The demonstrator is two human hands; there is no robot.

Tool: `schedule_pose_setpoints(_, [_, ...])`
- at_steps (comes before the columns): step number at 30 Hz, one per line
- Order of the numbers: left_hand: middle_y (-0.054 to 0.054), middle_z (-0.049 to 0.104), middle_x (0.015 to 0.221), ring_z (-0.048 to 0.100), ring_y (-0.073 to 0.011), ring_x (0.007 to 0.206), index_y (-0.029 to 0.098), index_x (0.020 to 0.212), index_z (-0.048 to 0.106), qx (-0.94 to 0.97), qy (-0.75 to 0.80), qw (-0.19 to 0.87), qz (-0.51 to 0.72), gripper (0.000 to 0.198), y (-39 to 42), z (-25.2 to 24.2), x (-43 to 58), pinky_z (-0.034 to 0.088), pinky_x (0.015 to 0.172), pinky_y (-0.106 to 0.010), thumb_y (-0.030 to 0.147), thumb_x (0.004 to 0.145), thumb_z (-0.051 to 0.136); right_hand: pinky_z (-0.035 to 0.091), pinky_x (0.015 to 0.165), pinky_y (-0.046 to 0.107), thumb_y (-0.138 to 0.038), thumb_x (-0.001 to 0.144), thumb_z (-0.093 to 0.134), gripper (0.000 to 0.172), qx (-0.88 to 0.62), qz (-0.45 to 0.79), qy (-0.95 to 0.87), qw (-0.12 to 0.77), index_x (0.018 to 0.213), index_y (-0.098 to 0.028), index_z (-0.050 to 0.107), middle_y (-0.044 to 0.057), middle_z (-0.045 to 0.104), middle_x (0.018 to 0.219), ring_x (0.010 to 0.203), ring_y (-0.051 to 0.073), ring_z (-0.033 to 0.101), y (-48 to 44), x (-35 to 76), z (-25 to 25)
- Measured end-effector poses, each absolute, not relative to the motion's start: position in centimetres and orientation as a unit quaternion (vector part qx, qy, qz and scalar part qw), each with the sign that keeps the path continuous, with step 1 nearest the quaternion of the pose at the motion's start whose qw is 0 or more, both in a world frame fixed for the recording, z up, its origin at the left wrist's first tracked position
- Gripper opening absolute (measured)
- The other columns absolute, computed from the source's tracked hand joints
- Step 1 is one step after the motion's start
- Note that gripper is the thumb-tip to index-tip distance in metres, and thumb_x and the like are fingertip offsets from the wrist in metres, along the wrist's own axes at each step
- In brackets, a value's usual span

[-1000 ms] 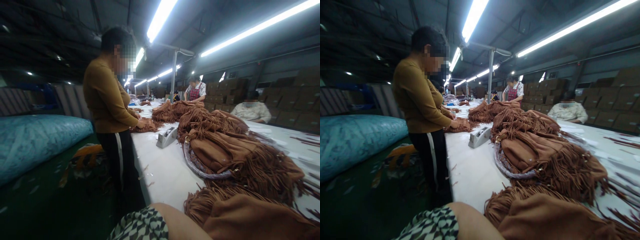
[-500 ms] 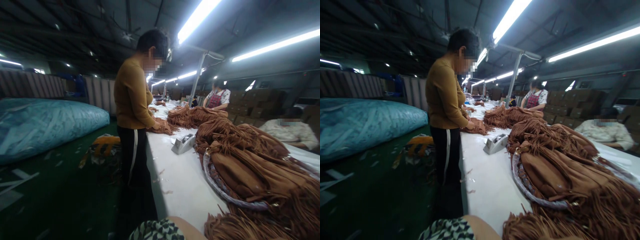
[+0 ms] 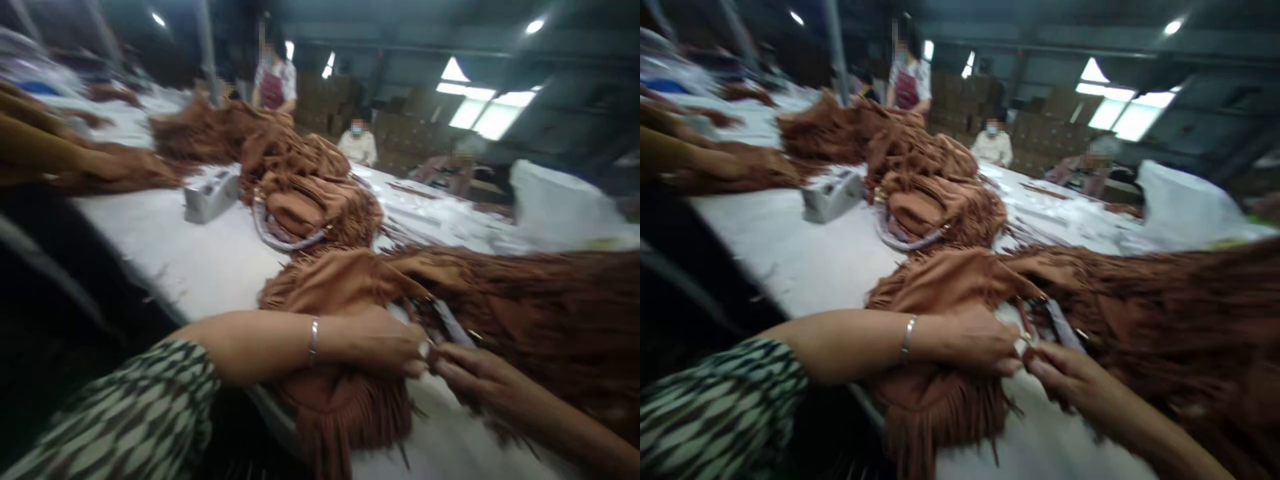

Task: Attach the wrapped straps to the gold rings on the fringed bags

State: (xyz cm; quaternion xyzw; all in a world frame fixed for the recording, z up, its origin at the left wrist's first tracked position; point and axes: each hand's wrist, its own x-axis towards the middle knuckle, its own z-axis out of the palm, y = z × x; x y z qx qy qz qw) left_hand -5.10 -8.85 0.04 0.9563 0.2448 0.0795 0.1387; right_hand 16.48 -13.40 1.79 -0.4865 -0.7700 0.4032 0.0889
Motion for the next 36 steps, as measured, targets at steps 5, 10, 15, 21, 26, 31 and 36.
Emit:
schedule_pose_setpoints(5, [-0.009, 0.063, 0.062, 0.061, -0.0258, 0.049, 0.011, 0.096, 0.055, 0.950, 0.283, 0.063, 0.112, 0.042, -9.3, -2.5, -2.4, 0.043, 0.040, -0.030, 0.049, 0.087, 0.038, 0.028, 0.040, 0.019, -0.053, 0.083, 0.050, 0.037, -0.551, 0.494, -0.670, 0.063, 0.076, -0.016, 0.054, -0.006, 0.040, 0.051, 0.042, 0.007, 0.035, -13.6, 16.8, 1.8])
schedule_pose_setpoints(10, [-0.008, 0.063, 0.063, 0.062, -0.0247, 0.050, 0.012, 0.094, 0.053, 0.954, 0.276, 0.047, 0.106, 0.035, -8.7, -2.4, -3.2, 0.035, 0.038, -0.027, 0.044, 0.086, 0.041, 0.024, 0.037, 0.019, -0.050, 0.086, 0.043, 0.033, -0.558, 0.511, -0.651, 0.064, 0.077, -0.018, 0.048, -0.008, 0.036, 0.048, 0.038, 0.007, 0.031, -13.7, 15.8, 0.3])
schedule_pose_setpoints(15, [-0.006, 0.067, 0.074, 0.063, -0.0180, 0.061, 0.015, 0.091, 0.051, 0.959, 0.219, 0.147, 0.100, 0.027, -9.2, -1.5, -3.3, 0.038, 0.048, -0.024, 0.041, 0.085, 0.048, 0.037, 0.053, 0.023, -0.041, 0.088, 0.048, 0.025, -0.543, 0.398, -0.733, 0.097, 0.078, -0.018, 0.051, -0.002, 0.048, 0.065, 0.058, 0.011, 0.046, -15.8, 17.2, 0.0])
schedule_pose_setpoints(21, [-0.004, 0.064, 0.090, 0.059, -0.0159, 0.079, 0.015, 0.099, 0.050, 0.965, 0.042, 0.218, 0.139, 0.023, -11.8, -0.9, -3.3, 0.045, 0.068, -0.027, 0.034, 0.085, 0.052, 0.045, 0.075, 0.030, -0.034, 0.087, 0.055, 0.015, -0.476, 0.305, -0.823, 0.060, 0.083, -0.021, 0.062, 0.003, 0.063, 0.085, 0.083, 0.019, 0.057, -19.7, 21.0, 2.0])
schedule_pose_setpoints(26, [-0.009, 0.058, 0.098, 0.054, -0.0196, 0.080, 0.013, 0.114, 0.047, 0.983, -0.012, 0.169, 0.067, 0.033, -13.8, -0.1, -3.3, 0.046, 0.065, -0.032, 0.020, 0.083, 0.050, 0.047, 0.073, 0.032, -0.012, 0.085, 0.050, 0.018, -0.481, 0.100, -0.868, 0.069, 0.088, -0.022, 0.064, 0.004, 0.066, 0.088, 0.083, 0.019, 0.059, -22.4, 21.3, 0.1])
schedule_pose_setpoints(31, [-0.010, 0.057, 0.095, 0.051, -0.0193, 0.075, 0.008, 0.119, 0.046, 0.985, -0.024, 0.159, 0.056, 0.037, -14.5, 0.3, -3.5, 0.044, 0.060, -0.032, 0.016, 0.082, 0.046, 0.048, 0.082, 0.041, -0.004, 0.082, 0.046, 0.029, -0.432, -0.121, -0.883, 0.139, 0.107, -0.010, 0.061, 0.015, 0.068, 0.101, 0.094, 0.024, 0.061, -24.7, 21.3, -3.7])
schedule_pose_setpoints(36, [-0.010, 0.057, 0.091, 0.050, -0.0201, 0.075, 0.009, 0.118, 0.047, 0.989, -0.069, 0.105, 0.080, 0.032, -14.5, 0.3, -3.5, 0.043, 0.061, -0.034, 0.016, 0.089, 0.038, 0.050, 0.080, 0.040, -0.002, 0.081, 0.053, 0.023, -0.417, -0.207, -0.863, 0.198, 0.101, -0.009, 0.062, 0.018, 0.066, 0.096, 0.095, 0.026, 0.060, -26.3, 22.2, -3.9])
